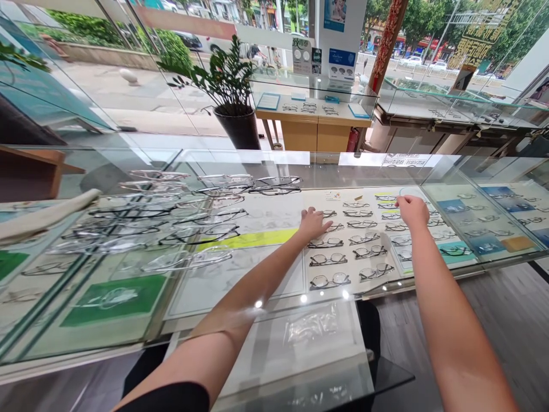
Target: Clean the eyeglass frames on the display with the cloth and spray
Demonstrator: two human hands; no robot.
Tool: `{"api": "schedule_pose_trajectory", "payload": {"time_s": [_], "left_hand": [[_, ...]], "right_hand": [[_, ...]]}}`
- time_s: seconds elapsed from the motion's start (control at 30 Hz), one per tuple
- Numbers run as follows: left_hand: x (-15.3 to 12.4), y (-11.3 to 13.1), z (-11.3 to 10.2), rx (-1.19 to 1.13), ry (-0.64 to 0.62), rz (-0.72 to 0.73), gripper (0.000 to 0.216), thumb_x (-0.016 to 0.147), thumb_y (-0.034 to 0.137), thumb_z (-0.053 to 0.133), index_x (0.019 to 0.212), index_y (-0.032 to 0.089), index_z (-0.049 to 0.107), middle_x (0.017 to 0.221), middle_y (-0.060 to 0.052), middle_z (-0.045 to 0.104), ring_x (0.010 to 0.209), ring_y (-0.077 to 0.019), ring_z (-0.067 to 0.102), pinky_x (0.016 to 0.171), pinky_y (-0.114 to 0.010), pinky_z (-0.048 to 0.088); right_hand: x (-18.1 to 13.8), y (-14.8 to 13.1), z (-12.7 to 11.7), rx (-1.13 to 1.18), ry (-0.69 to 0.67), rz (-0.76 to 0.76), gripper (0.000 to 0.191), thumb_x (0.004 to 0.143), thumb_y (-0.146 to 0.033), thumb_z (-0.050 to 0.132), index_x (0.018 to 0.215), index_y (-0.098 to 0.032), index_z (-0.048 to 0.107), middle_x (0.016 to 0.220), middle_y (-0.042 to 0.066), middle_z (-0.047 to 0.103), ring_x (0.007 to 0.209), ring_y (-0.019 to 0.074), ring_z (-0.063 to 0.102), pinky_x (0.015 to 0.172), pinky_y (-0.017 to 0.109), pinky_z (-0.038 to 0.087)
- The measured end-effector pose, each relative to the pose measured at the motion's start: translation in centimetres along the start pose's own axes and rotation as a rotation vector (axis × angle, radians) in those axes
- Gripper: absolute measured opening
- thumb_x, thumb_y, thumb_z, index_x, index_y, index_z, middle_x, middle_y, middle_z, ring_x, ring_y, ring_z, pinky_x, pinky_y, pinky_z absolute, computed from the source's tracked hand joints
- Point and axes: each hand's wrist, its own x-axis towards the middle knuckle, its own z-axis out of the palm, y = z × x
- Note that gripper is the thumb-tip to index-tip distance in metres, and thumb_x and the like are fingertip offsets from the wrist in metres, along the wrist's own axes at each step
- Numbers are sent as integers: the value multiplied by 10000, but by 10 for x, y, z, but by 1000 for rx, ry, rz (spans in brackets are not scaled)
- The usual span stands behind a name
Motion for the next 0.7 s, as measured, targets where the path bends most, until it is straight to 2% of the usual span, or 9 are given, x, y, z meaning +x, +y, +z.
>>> {"api": "schedule_pose_trajectory", "payload": {"time_s": [0.2,0.37,0.47,0.7], "left_hand": [[-1,-9,-5,-24,28,48,528,1043,547,388,1078,200,784,1409,-125,697,1460,-424,378,1119,-593,295],[-6,-7,-5,-28,77,113,373,949,498,600,1092,221,805,1645,-104,499,1551,-423,280,1183,-614,258],[-6,-4,0,-31,77,139,242,918,409,657,970,247,830,1619,-77,533,1554,-418,290,1194,-623,251],[-8,-9,2,-39,87,131,231,929,301,626,869,257,845,1548,-73,605,1510,-422,346,1154,-651,276]], "right_hand": [[1,2,0,4,2,-10,301,903,-371,558,728,-230,758,622,34,650,653,214,548,640,327,337],[1,2,1,-1,4,-9,302,897,-373,559,726,-234,765,631,34,656,652,215,541,640,331,336],[2,2,1,1,12,-13,295,893,-369,564,726,-231,764,632,35,657,646,212,534,637,331,333],[1,1,1,-17,-2,0,302,906,-369,553,731,-236,761,653,35,669,658,214,551,646,328,336]]}}
